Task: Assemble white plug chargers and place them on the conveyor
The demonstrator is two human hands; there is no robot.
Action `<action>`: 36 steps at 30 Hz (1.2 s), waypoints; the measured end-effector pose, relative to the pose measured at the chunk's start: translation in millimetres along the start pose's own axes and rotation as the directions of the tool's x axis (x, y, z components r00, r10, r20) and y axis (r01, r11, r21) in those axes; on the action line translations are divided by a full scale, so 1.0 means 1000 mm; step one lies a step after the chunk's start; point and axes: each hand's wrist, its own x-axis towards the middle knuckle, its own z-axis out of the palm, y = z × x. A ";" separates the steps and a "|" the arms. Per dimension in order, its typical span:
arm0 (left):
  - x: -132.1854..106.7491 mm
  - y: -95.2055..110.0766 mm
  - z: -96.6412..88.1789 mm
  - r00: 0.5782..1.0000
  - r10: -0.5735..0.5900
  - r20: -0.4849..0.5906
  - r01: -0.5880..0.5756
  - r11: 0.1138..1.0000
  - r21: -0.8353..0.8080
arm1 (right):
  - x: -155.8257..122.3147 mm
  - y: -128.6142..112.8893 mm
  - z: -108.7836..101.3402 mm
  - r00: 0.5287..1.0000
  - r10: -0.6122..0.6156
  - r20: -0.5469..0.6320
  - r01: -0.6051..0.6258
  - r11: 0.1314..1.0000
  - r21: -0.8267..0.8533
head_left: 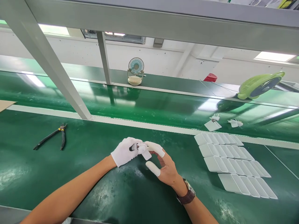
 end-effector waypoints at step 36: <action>0.008 -0.010 0.004 0.970 -0.243 0.030 0.219 0.806 -0.550 | 0.008 0.031 0.027 0.992 -0.116 0.048 0.124 0.860 -0.495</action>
